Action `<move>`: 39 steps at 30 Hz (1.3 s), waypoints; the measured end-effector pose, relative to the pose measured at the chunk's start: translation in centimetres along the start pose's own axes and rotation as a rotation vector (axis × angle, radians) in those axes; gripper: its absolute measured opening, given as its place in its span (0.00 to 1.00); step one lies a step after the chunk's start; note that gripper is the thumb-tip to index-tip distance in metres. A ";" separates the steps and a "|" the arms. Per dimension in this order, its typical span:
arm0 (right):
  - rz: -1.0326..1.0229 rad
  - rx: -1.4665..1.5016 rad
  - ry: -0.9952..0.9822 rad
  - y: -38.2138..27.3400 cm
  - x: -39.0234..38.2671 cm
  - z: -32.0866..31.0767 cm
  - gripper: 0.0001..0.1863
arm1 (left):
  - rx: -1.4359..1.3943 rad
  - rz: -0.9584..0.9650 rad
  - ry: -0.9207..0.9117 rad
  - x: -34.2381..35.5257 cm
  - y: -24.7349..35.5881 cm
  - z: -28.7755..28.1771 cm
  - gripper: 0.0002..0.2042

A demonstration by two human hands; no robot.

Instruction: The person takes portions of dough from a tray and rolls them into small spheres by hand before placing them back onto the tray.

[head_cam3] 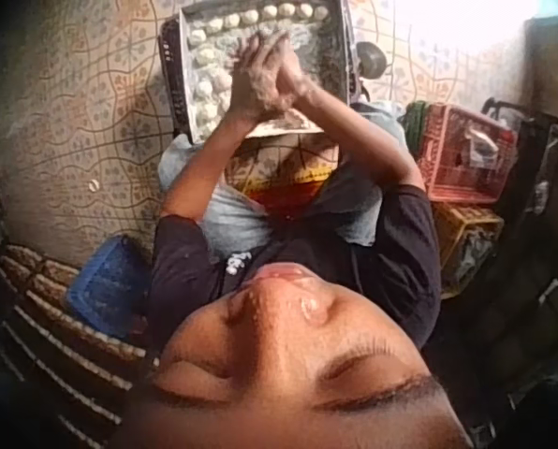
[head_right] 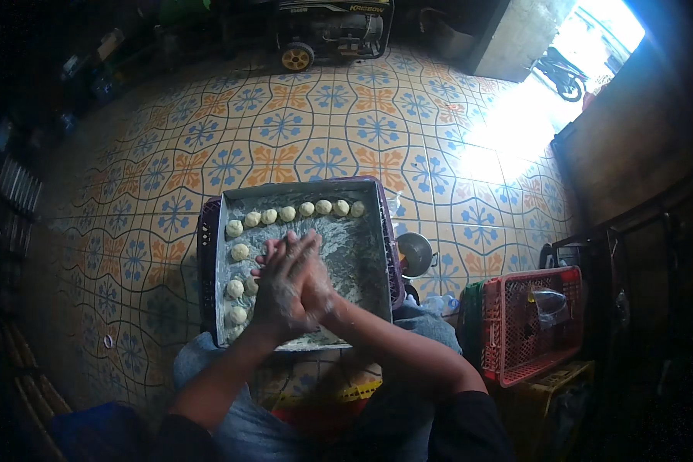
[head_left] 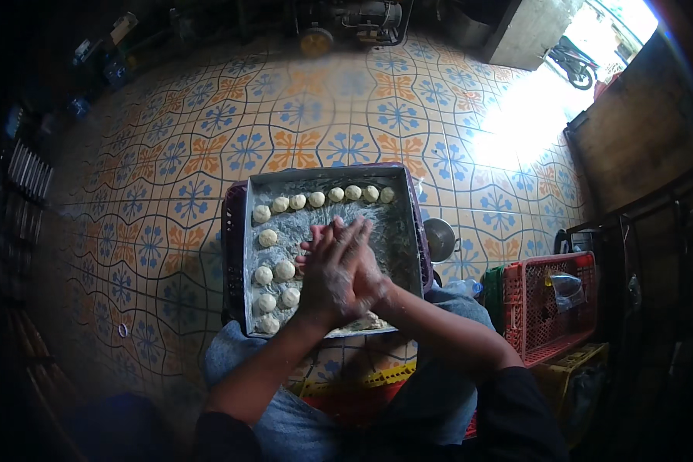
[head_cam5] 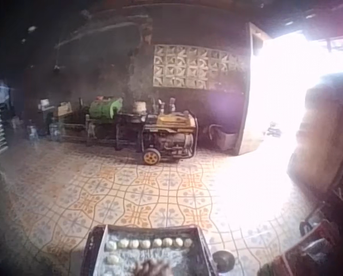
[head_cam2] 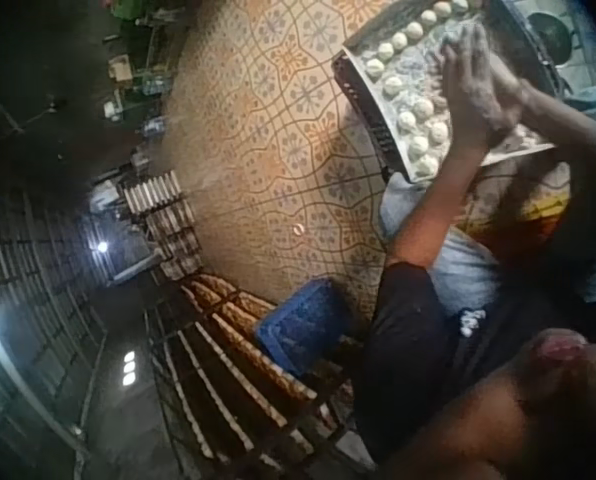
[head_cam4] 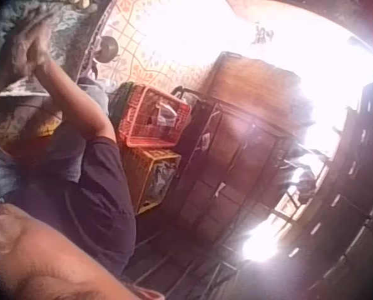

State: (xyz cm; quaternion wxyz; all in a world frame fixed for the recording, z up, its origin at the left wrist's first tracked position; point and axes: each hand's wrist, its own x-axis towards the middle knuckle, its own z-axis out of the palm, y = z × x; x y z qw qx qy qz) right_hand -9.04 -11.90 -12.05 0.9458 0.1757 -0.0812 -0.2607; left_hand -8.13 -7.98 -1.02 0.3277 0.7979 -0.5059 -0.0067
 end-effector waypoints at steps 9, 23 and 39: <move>0.558 -0.614 0.273 -4.9 4.3 8.0 0.48 | -0.079 -0.072 0.074 -1.3 2.9 2.4 0.52; 0.533 -0.678 0.045 -3.7 4.8 6.5 0.41 | 0.038 0.104 -0.001 0.0 2.9 0.8 0.45; -0.129 -2.091 -0.958 -3.5 1.3 11.8 0.30 | -2.059 -0.354 0.125 1.6 -2.9 -0.2 0.44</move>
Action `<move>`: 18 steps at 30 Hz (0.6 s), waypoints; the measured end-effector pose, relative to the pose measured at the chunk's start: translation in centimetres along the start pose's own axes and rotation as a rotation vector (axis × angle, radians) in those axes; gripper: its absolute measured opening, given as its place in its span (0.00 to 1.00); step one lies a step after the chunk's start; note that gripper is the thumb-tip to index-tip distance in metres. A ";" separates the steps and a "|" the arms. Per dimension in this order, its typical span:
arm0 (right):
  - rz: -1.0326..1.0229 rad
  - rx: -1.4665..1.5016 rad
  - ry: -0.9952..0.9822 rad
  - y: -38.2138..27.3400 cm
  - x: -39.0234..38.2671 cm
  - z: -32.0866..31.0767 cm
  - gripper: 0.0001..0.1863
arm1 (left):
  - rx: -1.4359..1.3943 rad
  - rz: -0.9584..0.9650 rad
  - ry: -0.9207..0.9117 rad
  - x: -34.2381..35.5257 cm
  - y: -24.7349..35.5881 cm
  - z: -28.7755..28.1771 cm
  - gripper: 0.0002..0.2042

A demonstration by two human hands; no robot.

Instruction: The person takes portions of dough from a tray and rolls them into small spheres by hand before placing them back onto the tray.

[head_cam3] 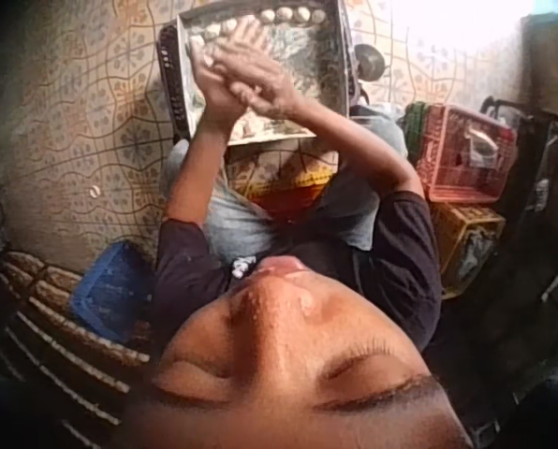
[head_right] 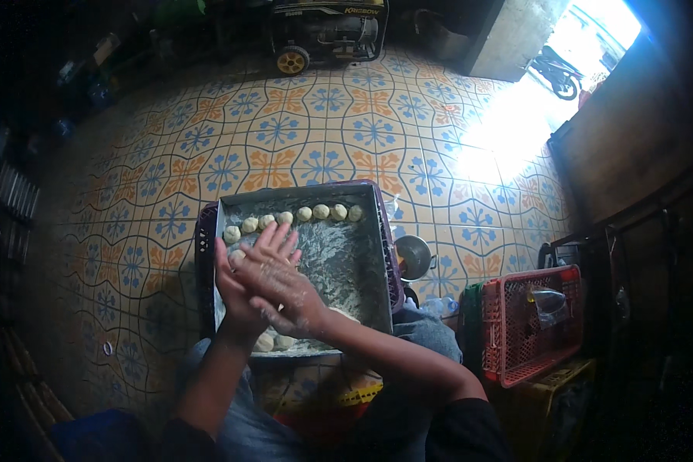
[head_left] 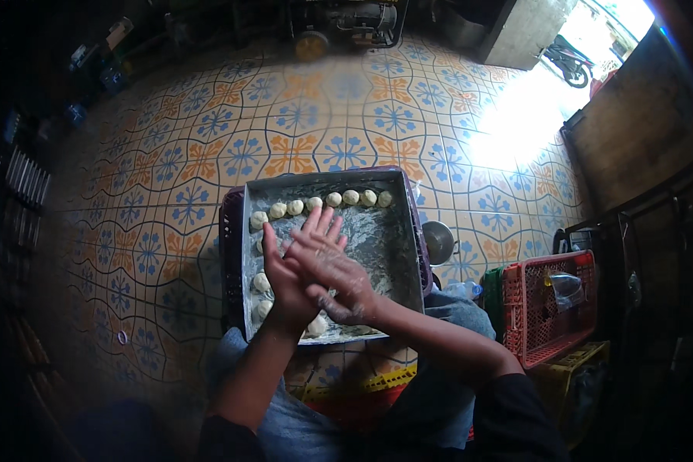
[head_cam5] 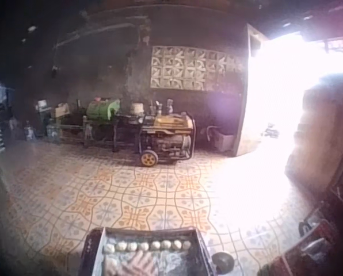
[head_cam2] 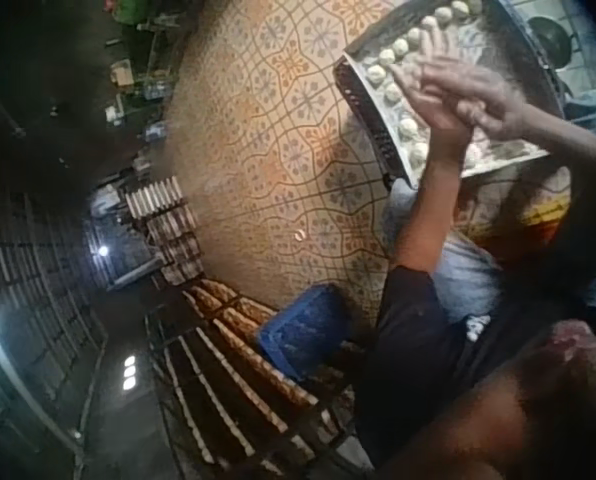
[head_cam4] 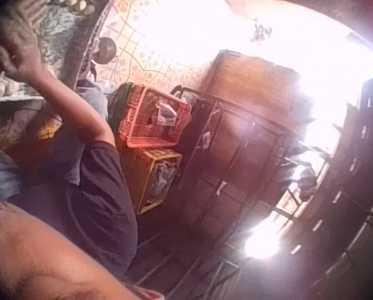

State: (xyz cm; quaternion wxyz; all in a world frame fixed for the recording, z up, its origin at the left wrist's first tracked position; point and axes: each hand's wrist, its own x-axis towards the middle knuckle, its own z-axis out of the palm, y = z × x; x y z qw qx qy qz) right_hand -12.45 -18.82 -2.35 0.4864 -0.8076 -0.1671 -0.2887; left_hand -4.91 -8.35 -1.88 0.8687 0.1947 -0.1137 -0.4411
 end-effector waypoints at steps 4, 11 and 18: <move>-0.036 -0.174 -0.012 3.5 1.7 -1.1 0.22 | -0.070 -0.119 0.204 -1.1 -1.7 -0.3 0.47; 0.274 -0.115 0.018 3.8 -0.2 2.0 0.16 | -0.035 -0.174 0.424 -0.3 -1.4 -1.8 0.45; 0.042 -0.261 0.058 5.6 1.4 -0.5 0.11 | -0.172 -0.188 0.349 -0.2 1.9 -2.5 0.41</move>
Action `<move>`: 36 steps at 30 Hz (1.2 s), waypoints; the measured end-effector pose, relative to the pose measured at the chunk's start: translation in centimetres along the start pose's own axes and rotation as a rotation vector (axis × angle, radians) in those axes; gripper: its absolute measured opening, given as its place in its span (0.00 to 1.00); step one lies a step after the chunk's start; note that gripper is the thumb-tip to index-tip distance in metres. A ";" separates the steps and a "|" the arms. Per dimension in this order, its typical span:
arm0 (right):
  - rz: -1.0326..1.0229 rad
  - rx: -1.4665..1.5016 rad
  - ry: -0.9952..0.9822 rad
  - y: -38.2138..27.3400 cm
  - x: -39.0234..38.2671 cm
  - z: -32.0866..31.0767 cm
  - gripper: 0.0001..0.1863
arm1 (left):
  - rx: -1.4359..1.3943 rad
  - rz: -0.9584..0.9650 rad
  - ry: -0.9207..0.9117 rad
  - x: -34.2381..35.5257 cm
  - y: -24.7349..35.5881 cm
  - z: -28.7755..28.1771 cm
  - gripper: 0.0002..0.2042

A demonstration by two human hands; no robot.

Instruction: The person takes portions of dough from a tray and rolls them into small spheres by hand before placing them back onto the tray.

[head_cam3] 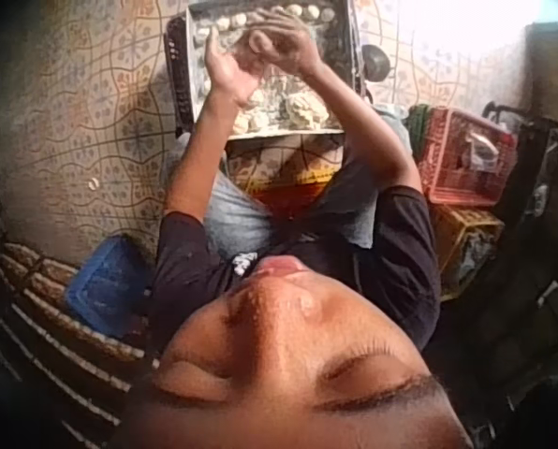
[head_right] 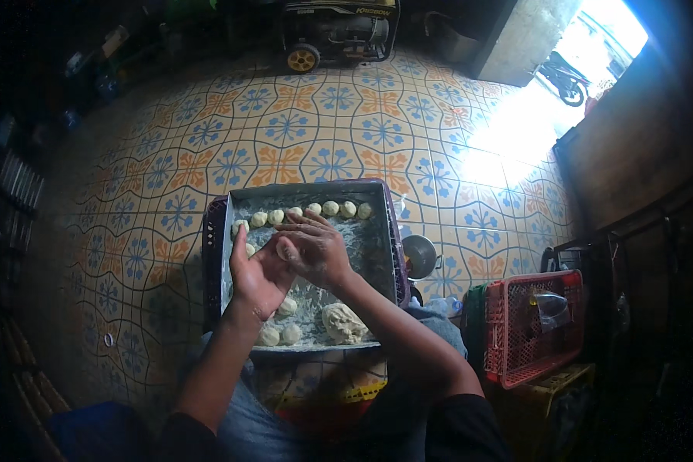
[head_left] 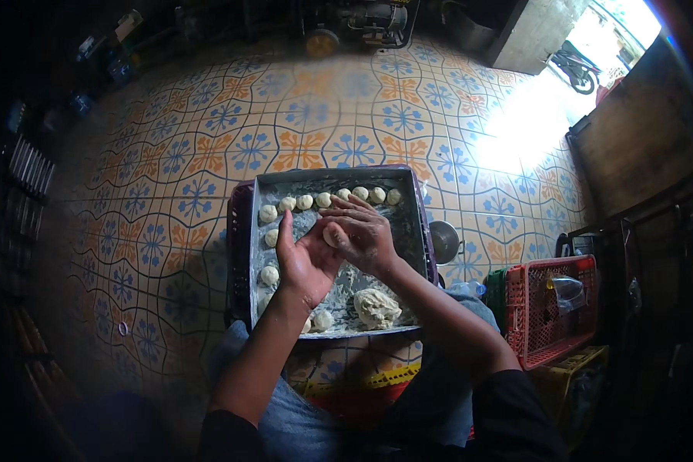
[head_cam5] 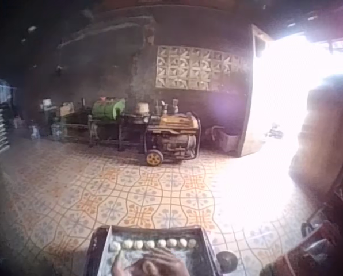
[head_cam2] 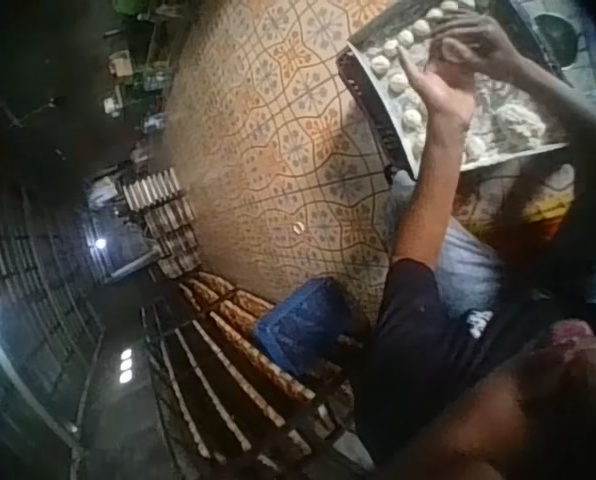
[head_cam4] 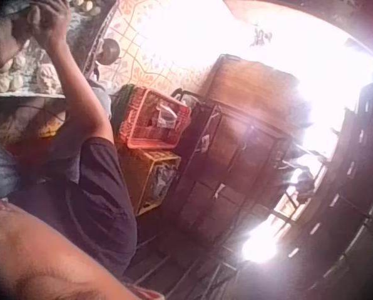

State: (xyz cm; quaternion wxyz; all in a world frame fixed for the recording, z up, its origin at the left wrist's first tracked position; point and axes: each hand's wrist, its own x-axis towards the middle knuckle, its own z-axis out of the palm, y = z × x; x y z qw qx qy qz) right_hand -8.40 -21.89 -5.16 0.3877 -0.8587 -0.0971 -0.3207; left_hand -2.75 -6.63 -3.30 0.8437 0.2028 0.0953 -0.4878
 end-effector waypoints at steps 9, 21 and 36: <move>0.336 0.300 0.200 -1.9 -0.8 1.7 0.19 | 0.281 0.175 0.121 1.3 -3.4 -0.5 0.24; 0.433 0.241 -0.027 -0.1 -1.5 1.7 0.18 | 0.215 0.167 0.087 2.6 -5.8 -1.6 0.38; 0.289 -0.058 0.010 -0.4 -4.7 5.8 0.15 | 0.019 -0.009 -0.222 0.7 -3.8 -0.4 0.57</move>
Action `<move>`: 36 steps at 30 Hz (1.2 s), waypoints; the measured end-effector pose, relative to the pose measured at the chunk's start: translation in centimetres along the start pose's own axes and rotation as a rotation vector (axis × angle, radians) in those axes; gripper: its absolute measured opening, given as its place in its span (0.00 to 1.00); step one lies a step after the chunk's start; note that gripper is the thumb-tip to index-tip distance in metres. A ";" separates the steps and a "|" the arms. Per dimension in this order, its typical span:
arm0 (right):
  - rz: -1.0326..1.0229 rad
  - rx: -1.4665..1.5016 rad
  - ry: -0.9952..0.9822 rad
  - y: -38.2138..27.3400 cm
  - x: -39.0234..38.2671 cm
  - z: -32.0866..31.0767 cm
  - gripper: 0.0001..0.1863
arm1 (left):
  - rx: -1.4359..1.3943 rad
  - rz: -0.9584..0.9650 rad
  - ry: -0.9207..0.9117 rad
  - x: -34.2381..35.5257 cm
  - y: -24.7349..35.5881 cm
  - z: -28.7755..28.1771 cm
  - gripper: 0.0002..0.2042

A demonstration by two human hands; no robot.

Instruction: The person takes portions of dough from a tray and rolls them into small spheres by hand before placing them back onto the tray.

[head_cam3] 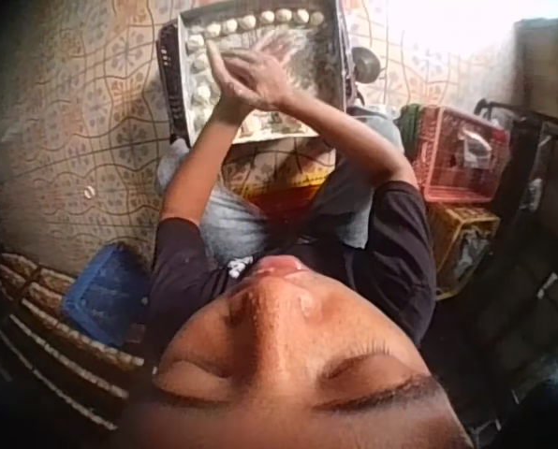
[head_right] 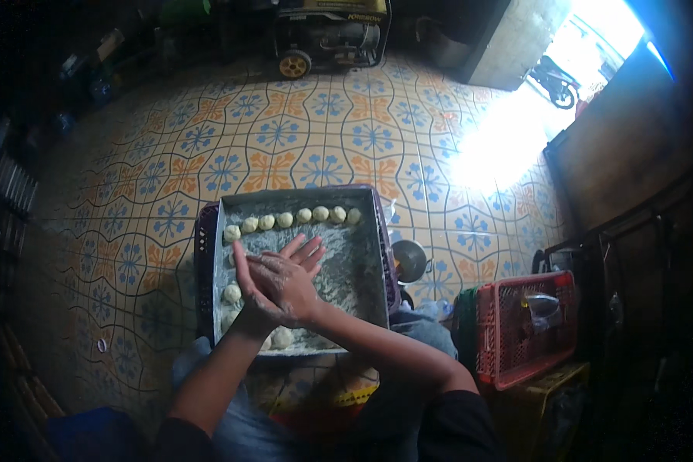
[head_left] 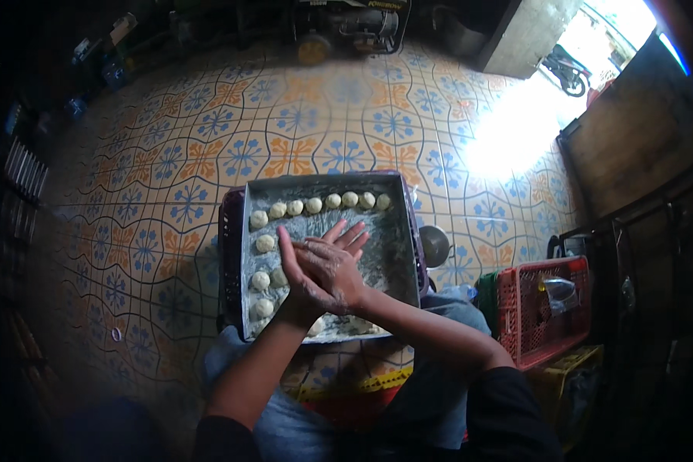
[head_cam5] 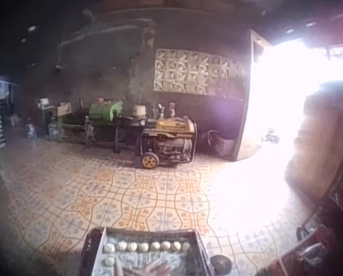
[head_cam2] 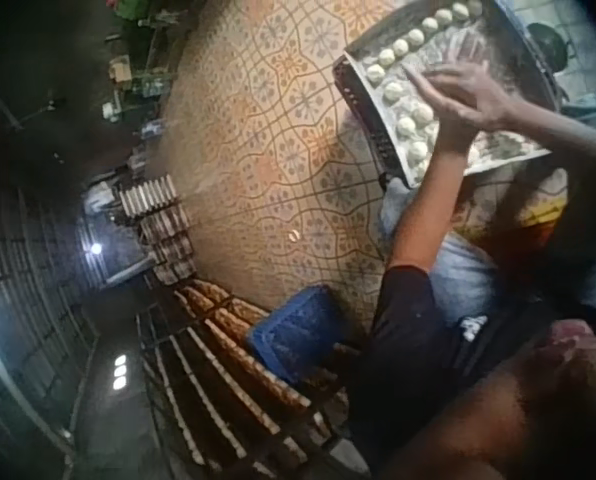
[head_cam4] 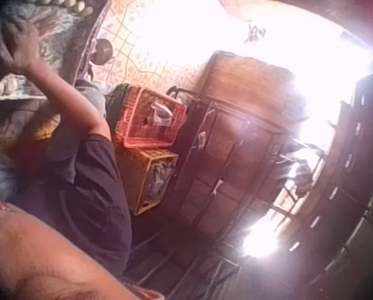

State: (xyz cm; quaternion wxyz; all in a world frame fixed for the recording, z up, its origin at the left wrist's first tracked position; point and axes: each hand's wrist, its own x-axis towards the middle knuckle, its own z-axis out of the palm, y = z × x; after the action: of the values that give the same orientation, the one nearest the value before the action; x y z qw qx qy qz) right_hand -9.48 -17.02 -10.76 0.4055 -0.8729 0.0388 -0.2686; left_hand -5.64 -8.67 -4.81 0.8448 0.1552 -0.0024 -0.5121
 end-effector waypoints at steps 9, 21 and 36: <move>0.258 0.074 -0.301 -1.8 4.2 -6.3 0.18 | -0.038 -0.053 0.062 -0.1 0.5 -0.6 0.58; -0.128 0.071 -0.184 -1.4 1.9 -4.2 0.19 | -0.062 -0.099 0.077 0.3 -0.6 0.7 0.60; -0.300 0.142 0.014 -3.2 3.7 -8.1 0.11 | -0.055 0.107 0.000 -0.6 2.1 3.2 0.50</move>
State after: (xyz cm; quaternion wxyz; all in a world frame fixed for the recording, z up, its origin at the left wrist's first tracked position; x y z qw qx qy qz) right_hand -10.84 -21.46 -2.54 0.4213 -0.8361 -0.1084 -0.3342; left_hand -4.64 -8.11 -1.11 0.8749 0.1319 0.0035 -0.4660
